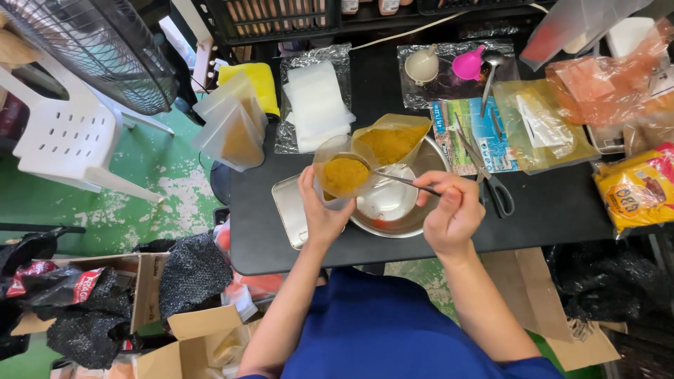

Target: Portioning yellow powder from a large container into smaller plastic bags using a spoon and a digital scale, followed by sealing the bags.

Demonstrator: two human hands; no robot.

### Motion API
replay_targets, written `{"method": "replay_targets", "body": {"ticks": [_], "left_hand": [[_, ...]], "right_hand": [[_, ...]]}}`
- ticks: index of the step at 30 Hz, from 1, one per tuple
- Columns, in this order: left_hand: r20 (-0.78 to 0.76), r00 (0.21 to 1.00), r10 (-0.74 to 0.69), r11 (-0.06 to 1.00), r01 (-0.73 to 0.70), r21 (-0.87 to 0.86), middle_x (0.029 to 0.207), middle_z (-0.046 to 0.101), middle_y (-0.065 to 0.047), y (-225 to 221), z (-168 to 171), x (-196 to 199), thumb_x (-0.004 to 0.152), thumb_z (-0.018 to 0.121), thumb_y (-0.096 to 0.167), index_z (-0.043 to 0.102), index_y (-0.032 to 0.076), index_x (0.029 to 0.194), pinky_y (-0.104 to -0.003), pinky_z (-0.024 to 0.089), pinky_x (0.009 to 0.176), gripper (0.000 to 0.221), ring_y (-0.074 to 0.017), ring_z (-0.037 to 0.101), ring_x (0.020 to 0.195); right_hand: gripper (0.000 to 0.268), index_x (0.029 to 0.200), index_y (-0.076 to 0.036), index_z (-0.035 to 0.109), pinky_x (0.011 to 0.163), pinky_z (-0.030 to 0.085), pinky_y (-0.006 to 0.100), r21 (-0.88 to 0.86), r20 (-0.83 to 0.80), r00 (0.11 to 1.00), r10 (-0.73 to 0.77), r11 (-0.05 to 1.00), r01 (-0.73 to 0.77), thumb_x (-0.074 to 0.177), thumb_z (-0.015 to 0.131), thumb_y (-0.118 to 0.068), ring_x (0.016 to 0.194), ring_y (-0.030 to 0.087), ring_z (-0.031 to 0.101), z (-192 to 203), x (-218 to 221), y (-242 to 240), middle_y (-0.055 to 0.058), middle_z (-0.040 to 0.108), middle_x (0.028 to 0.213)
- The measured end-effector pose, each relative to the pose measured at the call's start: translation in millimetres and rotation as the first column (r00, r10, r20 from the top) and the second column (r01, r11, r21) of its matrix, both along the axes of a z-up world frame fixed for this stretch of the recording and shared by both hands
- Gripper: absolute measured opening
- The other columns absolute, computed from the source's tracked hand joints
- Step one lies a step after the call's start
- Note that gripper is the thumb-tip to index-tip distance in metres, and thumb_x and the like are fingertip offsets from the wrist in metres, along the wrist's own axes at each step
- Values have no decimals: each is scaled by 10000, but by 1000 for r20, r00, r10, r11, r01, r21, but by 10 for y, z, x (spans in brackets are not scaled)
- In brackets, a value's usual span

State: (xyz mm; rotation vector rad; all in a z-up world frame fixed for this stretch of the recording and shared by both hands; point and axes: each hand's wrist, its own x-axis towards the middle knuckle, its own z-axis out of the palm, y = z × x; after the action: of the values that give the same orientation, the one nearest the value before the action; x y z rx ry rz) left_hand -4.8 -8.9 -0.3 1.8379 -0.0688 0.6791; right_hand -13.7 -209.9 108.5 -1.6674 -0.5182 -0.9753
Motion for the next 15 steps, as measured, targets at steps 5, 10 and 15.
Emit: {"method": "replay_targets", "body": {"ticks": [5,10,15], "left_hand": [[61,998,27,1000,-26,-11,1399,416,-163,56,-140,-45,642,942,9,352,14,1494,-551,342,1157,1036,-373,434,1368],[76,996,53,999,-53,1,1414,420,-161,105,-197,-62,642,946,32,333,21,1503,-538,340,1166,1057,-366,428,1378],[97,992,80,997,-81,10,1413,414,-194,140,-250,-78,625,939,33,342,1,1485,-563,364,1137,1047,-408,435,1362]], "right_hand": [[387,821,2,506,457,516,273,-26,43,999,30,999,-29,1120,382,-211,406,217,590,130,-86,155,211,723,746],[372,790,-3,573,463,534,289,-123,109,992,67,991,-54,1088,464,-197,417,219,611,73,-124,237,164,726,716],[395,781,4,574,450,529,300,-106,182,974,137,987,-119,1088,469,-222,413,230,592,143,-105,299,191,714,702]]}}
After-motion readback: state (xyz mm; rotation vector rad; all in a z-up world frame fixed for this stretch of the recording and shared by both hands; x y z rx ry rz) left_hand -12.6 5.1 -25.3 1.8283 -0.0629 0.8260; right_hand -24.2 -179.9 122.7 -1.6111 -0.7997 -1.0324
